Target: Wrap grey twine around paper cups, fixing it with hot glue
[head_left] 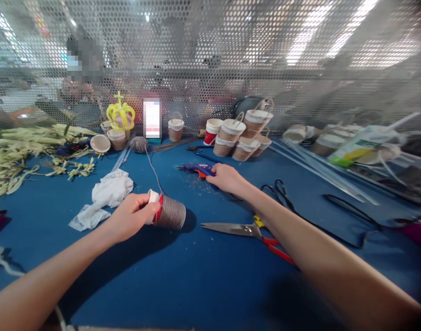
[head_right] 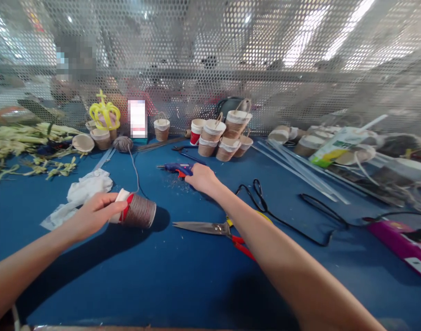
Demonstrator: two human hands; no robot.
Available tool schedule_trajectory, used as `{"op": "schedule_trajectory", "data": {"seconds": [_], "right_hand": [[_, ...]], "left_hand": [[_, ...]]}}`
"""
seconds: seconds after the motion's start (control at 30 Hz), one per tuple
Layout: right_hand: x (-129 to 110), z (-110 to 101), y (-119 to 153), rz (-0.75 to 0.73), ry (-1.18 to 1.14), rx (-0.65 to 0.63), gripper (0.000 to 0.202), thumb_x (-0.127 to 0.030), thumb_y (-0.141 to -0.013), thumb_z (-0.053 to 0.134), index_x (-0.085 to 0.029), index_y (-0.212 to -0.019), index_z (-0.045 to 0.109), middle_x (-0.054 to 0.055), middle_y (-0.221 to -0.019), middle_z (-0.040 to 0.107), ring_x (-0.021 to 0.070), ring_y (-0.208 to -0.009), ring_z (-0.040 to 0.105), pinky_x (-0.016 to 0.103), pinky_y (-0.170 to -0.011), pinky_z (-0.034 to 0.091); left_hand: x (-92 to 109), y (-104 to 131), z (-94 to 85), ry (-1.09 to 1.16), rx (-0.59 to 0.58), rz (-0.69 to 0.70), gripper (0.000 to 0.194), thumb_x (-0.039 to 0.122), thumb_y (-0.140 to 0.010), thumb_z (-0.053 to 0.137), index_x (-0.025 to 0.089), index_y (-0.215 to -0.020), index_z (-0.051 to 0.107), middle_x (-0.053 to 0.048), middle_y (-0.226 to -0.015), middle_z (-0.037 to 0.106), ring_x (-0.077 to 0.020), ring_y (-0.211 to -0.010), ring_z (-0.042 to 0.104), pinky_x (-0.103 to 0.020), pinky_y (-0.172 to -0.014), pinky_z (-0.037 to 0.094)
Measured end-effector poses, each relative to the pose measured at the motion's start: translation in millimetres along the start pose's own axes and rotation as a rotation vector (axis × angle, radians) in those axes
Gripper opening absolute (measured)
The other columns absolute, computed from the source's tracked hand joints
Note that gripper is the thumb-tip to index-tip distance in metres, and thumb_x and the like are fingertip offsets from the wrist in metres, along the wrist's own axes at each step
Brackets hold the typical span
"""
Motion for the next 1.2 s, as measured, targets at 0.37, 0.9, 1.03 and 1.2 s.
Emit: {"op": "schedule_trajectory", "data": {"seconds": [0.37, 0.9, 1.03, 1.2], "right_hand": [[-17, -40, 55, 0.127, -0.855, -0.172, 0.018, -0.028, -0.06, 0.062, -0.017, -0.069, 0.052, 0.0, -0.062, 0.055, 0.009, -0.054, 0.049, 0.022, -0.051, 0.042], [-47, -18, 125, -0.071, -0.464, -0.232, 0.016, -0.033, -0.071, 0.056, -0.018, -0.068, 0.059, -0.004, -0.043, 0.049, 0.0112, -0.039, 0.046, 0.023, -0.038, 0.039], [-43, -7, 126, -0.233, -0.348, -0.095, 0.015, -0.031, -0.07, 0.056, -0.02, -0.061, 0.056, -0.001, -0.053, 0.057, 0.0139, -0.048, 0.052, 0.025, -0.046, 0.045], [-41, -3, 129, -0.368, -0.303, -0.074, 0.01, -0.027, -0.074, 0.053, -0.02, -0.067, 0.055, -0.002, -0.059, 0.059, 0.0129, -0.051, 0.052, 0.025, -0.05, 0.044]], "left_hand": [[-2, -4, 0.9, -0.149, 0.112, -0.013, 0.036, 0.042, -0.075, 0.042, 0.012, -0.057, 0.051, 0.004, -0.052, 0.038, -0.008, -0.05, 0.031, -0.02, -0.047, 0.025], [-2, -7, -1.9, 0.149, 0.076, -0.068, 0.028, 0.037, -0.071, 0.048, 0.013, -0.061, 0.058, 0.003, -0.053, 0.052, -0.009, -0.049, 0.043, -0.019, -0.049, 0.032], [-3, -9, -1.3, 0.267, 0.126, -0.137, 0.025, 0.037, -0.066, 0.054, 0.013, -0.057, 0.056, 0.002, -0.051, 0.053, -0.0115, -0.051, 0.049, -0.021, -0.051, 0.036], [-2, -9, -0.8, 0.261, 0.166, -0.151, 0.03, 0.041, -0.067, 0.055, 0.015, -0.052, 0.052, 0.002, -0.045, 0.049, -0.0124, -0.049, 0.049, -0.021, -0.047, 0.035]]}}
Point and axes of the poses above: each hand's wrist, its own y-axis away from the middle knuckle, its own z-axis out of the palm, x = y × z, the point moved 1 cm from there along -y, towards the middle knuckle
